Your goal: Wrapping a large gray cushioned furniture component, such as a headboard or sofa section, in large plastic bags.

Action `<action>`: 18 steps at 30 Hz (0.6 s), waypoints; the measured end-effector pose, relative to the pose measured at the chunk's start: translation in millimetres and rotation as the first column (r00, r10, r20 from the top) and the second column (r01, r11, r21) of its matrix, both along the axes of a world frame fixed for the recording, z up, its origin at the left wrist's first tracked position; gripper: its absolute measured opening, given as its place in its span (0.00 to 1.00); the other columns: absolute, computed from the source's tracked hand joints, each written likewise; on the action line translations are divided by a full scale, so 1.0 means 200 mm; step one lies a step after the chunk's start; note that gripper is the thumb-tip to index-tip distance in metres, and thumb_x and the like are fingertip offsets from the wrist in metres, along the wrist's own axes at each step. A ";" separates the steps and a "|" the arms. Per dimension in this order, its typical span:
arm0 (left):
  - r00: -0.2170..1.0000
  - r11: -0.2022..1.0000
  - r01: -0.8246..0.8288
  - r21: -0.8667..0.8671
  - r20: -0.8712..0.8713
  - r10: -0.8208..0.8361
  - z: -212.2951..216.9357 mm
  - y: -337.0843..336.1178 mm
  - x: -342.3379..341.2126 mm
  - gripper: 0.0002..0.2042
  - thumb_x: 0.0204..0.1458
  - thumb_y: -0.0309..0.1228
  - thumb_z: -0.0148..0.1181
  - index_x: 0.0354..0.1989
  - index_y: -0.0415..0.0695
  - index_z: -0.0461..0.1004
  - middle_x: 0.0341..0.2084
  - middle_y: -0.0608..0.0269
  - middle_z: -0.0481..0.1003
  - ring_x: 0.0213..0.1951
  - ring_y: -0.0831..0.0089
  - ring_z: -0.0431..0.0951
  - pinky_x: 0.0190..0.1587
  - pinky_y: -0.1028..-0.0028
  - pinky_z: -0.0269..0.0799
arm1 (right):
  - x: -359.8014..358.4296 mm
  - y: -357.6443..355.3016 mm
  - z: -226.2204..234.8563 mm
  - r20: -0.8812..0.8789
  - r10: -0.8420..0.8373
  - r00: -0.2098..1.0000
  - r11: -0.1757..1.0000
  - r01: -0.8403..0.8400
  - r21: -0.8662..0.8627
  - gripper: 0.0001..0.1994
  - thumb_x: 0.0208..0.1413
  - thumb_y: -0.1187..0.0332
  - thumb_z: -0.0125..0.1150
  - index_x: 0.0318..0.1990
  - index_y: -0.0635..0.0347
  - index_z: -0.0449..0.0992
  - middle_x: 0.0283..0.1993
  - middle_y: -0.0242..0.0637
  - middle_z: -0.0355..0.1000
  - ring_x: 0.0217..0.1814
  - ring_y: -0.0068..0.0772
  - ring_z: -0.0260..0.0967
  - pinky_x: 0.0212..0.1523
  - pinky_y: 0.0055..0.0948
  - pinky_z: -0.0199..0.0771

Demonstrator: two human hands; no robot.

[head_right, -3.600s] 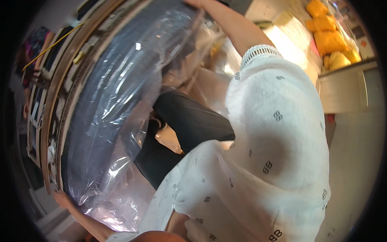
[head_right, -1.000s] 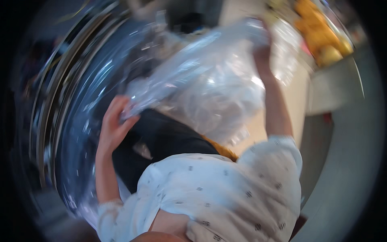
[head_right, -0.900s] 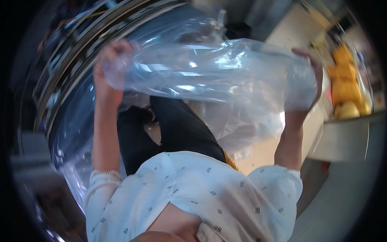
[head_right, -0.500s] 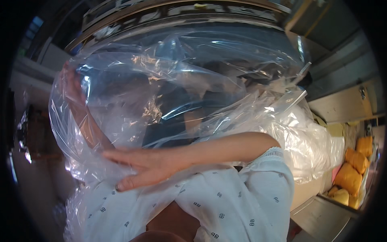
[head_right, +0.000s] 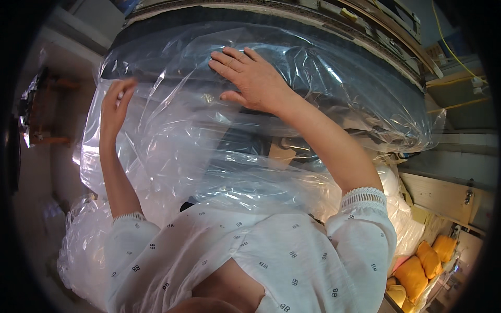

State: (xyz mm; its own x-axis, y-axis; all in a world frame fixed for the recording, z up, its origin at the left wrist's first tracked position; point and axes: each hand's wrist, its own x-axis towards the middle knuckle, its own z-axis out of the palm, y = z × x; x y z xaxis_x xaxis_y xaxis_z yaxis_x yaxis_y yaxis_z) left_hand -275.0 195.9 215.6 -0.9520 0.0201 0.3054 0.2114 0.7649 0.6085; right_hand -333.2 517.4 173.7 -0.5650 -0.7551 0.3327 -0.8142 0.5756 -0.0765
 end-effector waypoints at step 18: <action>0.939 0.818 0.298 0.493 0.001 -0.343 -0.08 0.70 -0.67 0.09 0.48 0.34 0.59 0.31 0.42 0.73 0.24 0.73 0.70 0.27 0.86 0.65 0.30 0.84 0.61 | 0.00 0.04 0.06 0.048 0.027 0.998 0.995 -0.022 -0.098 0.33 0.48 0.52 0.55 0.60 0.53 0.54 0.66 0.39 0.44 0.68 0.43 0.39 0.64 0.40 0.45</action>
State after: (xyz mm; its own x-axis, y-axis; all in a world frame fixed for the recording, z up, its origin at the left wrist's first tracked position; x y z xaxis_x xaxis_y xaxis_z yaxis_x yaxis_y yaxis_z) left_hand -408.5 335.4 199.0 -0.9401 0.2015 0.2748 0.3232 0.2712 0.9066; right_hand -333.3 524.5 185.8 -0.5645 -0.7341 0.3774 -0.8216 0.5435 -0.1719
